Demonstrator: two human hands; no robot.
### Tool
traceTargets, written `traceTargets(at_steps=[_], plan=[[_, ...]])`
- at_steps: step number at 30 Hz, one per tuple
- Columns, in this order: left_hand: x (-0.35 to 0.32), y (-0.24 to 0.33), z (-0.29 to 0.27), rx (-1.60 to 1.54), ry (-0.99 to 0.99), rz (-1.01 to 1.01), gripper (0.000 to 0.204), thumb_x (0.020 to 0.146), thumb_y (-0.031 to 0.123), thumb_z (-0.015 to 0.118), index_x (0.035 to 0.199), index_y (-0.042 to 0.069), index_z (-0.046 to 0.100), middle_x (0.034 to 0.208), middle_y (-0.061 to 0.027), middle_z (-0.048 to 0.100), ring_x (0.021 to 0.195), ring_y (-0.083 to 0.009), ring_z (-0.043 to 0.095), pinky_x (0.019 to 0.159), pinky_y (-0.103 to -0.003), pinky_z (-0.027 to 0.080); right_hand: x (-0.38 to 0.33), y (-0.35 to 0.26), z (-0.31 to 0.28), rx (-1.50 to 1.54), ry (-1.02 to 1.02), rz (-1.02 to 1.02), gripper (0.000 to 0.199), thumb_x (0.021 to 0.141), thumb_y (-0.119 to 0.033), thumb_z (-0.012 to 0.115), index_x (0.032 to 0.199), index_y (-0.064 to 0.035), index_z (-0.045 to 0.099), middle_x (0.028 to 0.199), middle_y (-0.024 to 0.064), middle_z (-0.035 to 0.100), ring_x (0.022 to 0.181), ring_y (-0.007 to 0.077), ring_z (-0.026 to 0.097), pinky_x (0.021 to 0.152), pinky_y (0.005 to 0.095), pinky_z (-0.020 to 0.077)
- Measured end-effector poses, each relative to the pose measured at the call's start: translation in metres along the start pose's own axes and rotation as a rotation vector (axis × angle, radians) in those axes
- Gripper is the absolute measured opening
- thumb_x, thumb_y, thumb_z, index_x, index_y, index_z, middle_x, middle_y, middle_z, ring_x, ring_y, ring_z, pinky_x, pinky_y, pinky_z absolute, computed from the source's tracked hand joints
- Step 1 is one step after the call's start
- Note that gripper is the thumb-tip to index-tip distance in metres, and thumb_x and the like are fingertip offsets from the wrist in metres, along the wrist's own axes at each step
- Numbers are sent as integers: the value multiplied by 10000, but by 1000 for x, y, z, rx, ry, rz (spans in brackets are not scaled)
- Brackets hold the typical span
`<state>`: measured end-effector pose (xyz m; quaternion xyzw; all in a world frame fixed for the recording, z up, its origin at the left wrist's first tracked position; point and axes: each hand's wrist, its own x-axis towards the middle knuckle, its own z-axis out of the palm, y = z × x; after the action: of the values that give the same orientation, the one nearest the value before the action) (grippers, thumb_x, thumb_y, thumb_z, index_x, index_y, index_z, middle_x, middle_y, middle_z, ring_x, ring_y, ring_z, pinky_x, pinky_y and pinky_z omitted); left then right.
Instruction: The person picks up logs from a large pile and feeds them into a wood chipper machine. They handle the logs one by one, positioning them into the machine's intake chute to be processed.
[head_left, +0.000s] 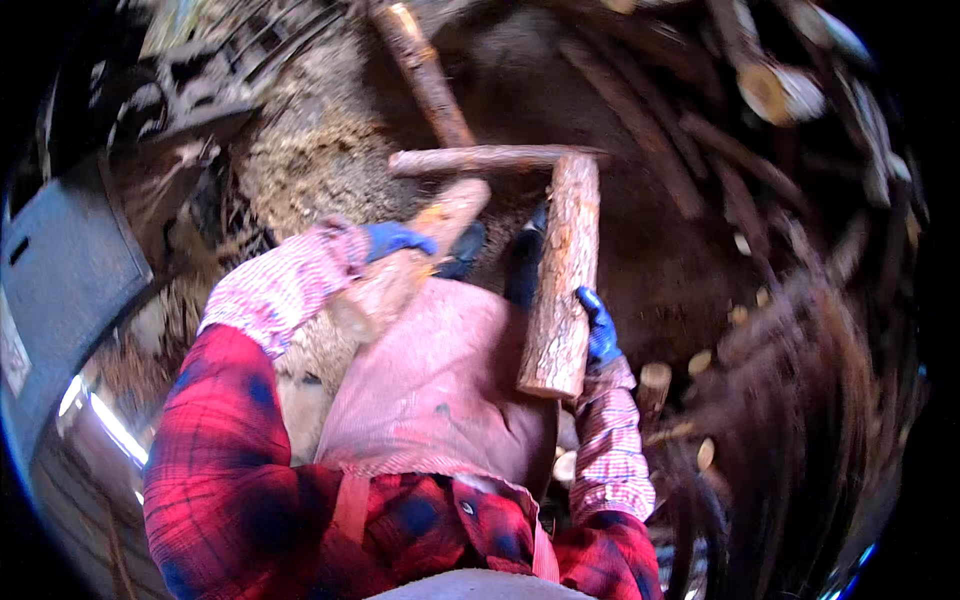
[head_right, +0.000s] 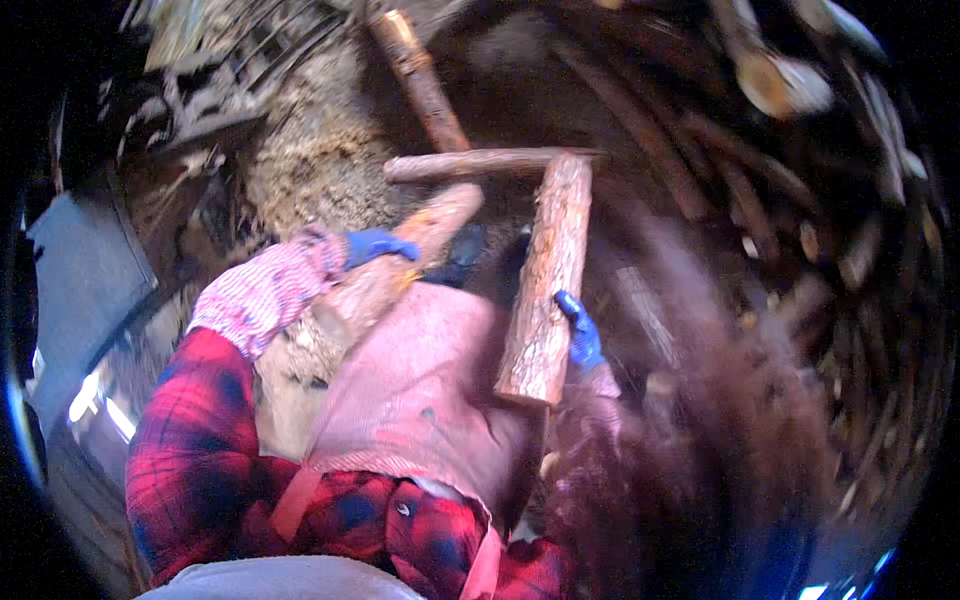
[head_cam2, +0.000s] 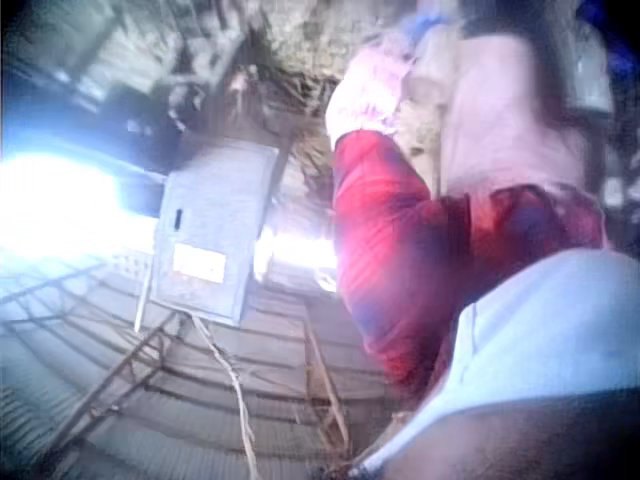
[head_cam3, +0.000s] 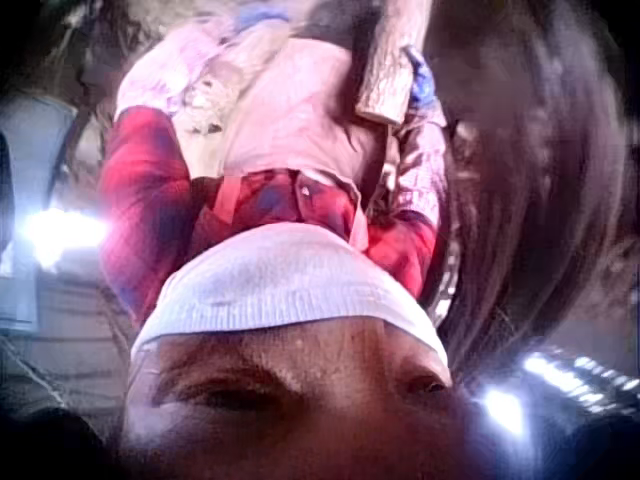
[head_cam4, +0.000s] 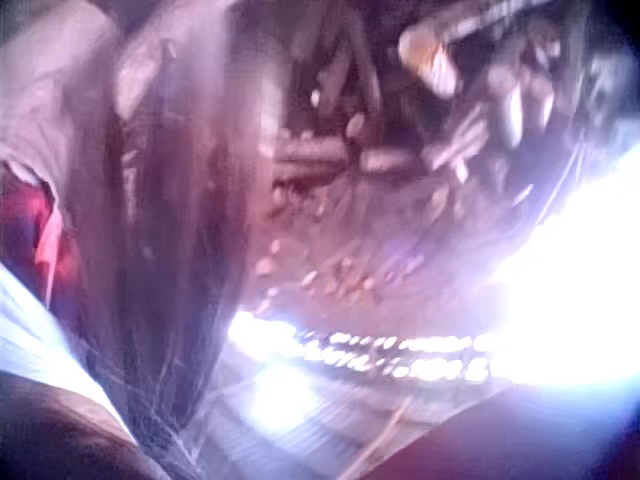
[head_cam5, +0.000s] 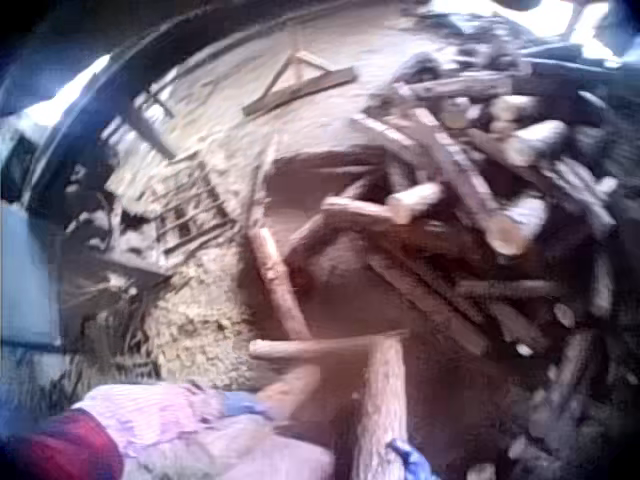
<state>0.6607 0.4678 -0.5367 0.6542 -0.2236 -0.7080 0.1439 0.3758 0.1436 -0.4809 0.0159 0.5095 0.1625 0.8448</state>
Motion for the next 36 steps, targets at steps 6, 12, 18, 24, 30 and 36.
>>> traceTargets(at_steps=[6, 12, 18, 24, 30, 36], plan=[[-120, 39, 12, 568, -103, 433, 270, 849, 202, 633, 1095, 311, 652, 910, -143, 671, 779, -287, 652, 790, -365, 519, -146, 183, -99, 798, -522, -283, 562, 907, -381, 552, 1332, -17, 502, 1293, 200, 561, 1163, 365, 553, 1044, 511, 400], [-136, 62, 77, 365, -166, 371, 311, 892, 214, 596, 1157, 59, 645, 1083, -76, 665, 988, -178, 630, 890, -333, 496, -258, 323, -186, 881, -417, -1043, 471, 892, -318, 602, 1245, -10, 563, 1194, 121, 611, 1064, 250, 572, 1021, 411, 419], [-134, 133, 95, 49, -125, 244, 443, 910, 334, 568, 1220, 21, 615, 1193, -64, 638, 1086, -203, 598, 990, -342, 438, -429, 473, -176, 770, 75, -1585, 421, 853, -249, 667, 1209, -36, 596, 1101, 93, 647, 979, 216, 599, 953, 370, 464], [-256, 315, 287, -151, -295, 135, 492, 873, 439, 611, 1181, 55, 613, 1020, -94, 669, 847, -221, 647, 774, -379, 529, -582, 624, -262, 616, 413, -1687, 584, 786, -178, 716, 1311, -28, 506, 1151, 98, 619, 1025, 215, 596, 961, 360, 463], [-337, 399, 388, -227, -403, 275, 490, 906, 383, 598, 1245, 31, 554, 1005, -75, 668, 805, -167, 648, 725, -305, 541, -700, 717, -275, -59, 1177, -1473, 884, 687, -256, 824, 1401, -6, 367, 1314, 143, 516, 1177, 252, 522, 1026, 364, 418], [-343, 438, 443, -115, -443, 722, 394, 937, 305, 583, 1236, 48, 593, 1171, -27, 627, 1071, -125, 556, 974, -287, 418, -643, 760, -359, -479, 1706, -1087, 1194, 520, -506, 876, 1425, 34, 313, 1382, 246, 440, 1272, 366, 442, 1071, 418, 371]])
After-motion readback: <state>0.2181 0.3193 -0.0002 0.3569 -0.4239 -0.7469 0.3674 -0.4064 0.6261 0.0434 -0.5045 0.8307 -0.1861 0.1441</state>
